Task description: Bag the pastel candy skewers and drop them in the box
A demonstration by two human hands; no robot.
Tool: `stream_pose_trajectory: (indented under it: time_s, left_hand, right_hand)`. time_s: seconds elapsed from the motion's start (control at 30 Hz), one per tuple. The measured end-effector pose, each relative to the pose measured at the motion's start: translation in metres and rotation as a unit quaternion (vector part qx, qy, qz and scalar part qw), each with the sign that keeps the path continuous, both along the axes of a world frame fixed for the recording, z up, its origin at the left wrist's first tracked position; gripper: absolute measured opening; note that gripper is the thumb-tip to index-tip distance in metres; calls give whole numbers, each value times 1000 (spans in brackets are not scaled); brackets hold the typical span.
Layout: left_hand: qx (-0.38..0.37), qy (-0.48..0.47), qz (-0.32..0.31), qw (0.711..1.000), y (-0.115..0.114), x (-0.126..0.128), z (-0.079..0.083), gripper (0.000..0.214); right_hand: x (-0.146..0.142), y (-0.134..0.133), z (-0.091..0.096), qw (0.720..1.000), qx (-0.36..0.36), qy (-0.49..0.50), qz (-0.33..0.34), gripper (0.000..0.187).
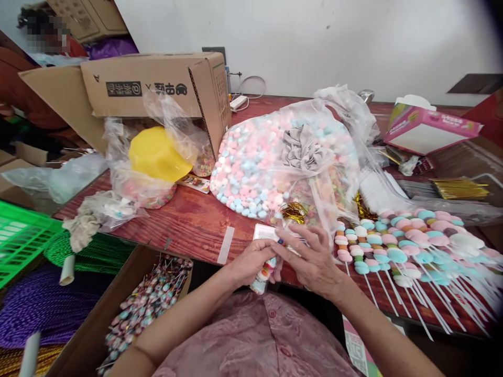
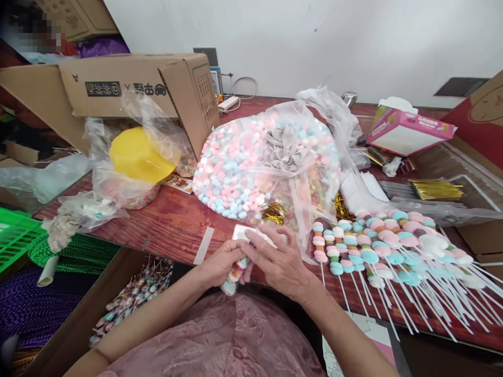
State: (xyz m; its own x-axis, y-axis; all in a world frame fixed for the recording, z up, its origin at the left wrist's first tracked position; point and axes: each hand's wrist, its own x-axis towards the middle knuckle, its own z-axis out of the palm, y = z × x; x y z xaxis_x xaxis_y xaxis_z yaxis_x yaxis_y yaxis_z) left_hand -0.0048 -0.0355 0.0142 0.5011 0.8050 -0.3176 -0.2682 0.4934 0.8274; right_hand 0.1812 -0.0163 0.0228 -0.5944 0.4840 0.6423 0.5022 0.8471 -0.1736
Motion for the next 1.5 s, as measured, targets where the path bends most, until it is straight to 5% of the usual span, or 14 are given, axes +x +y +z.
stream_pose_trajectory:
  time_s: [0.23, 0.37, 0.47, 0.53, 0.6, 0.67, 0.77, 0.87, 0.93, 0.97, 1.07, 1.2, 1.33, 1.5]
  left_hand:
    - [-35, -36, -230, 972, 0, -24, 4, 48]
    - [158, 133, -225, 952, -4, -31, 15, 43]
    - [446, 364, -186, 797, -12, -32, 19, 29]
    - [581, 443, -154, 665, -18, -33, 17, 24]
    - [661, 467, -125, 574, -20, -34, 13, 21]
    - [711, 471, -102, 513, -18, -34, 9, 19]
    - [737, 473, -89, 474, -5, -32, 5, 19]
    - [709, 462, -56, 530, 11, -32, 5, 23]
    - [647, 438, -15, 623, 18, -34, 5, 26]
    - [604, 417, 6, 679, 20, -35, 6, 26]
    - [453, 321, 60, 829, 22, -35, 8, 24]
    - [208, 179, 101, 956, 20, -30, 7, 22]
    - [5, 74, 149, 986, 19, -29, 1, 28]
    - [-78, -1, 163, 983, 19, -30, -2, 32]
  right_hand:
    - [-1, -18, 22, 992, -22, -113, 57, 25]
    - [-8, -19, 23, 983, -139, -122, 8, 27]
    - [-9, -11, 20, 927, -363, -90, 24, 31]
    - [-9, -6, 17, 837, -544, -39, 44, 33]
    - [-11, -3, 13, 737, -673, 25, 55, 32]
    - [-13, -3, 7, 691, -717, 78, 48, 34]
    - [-13, -1, 3, 706, -699, 114, 20, 37]
    - [0, 17, 14, 798, -595, 95, -12, 31]
    - [13, 37, 25, 935, -351, 9, -48, 23]
    - [20, 48, 30, 967, -240, -48, -65, 23]
    - [34, 78, 34, 973, -75, -209, -69, 25]
    - [35, 96, 19, 951, -84, -291, -63, 17]
    - [38, 99, 9, 947, -154, -257, -114, 11]
    - [56, 107, 8, 959, -204, -127, -148, 22]
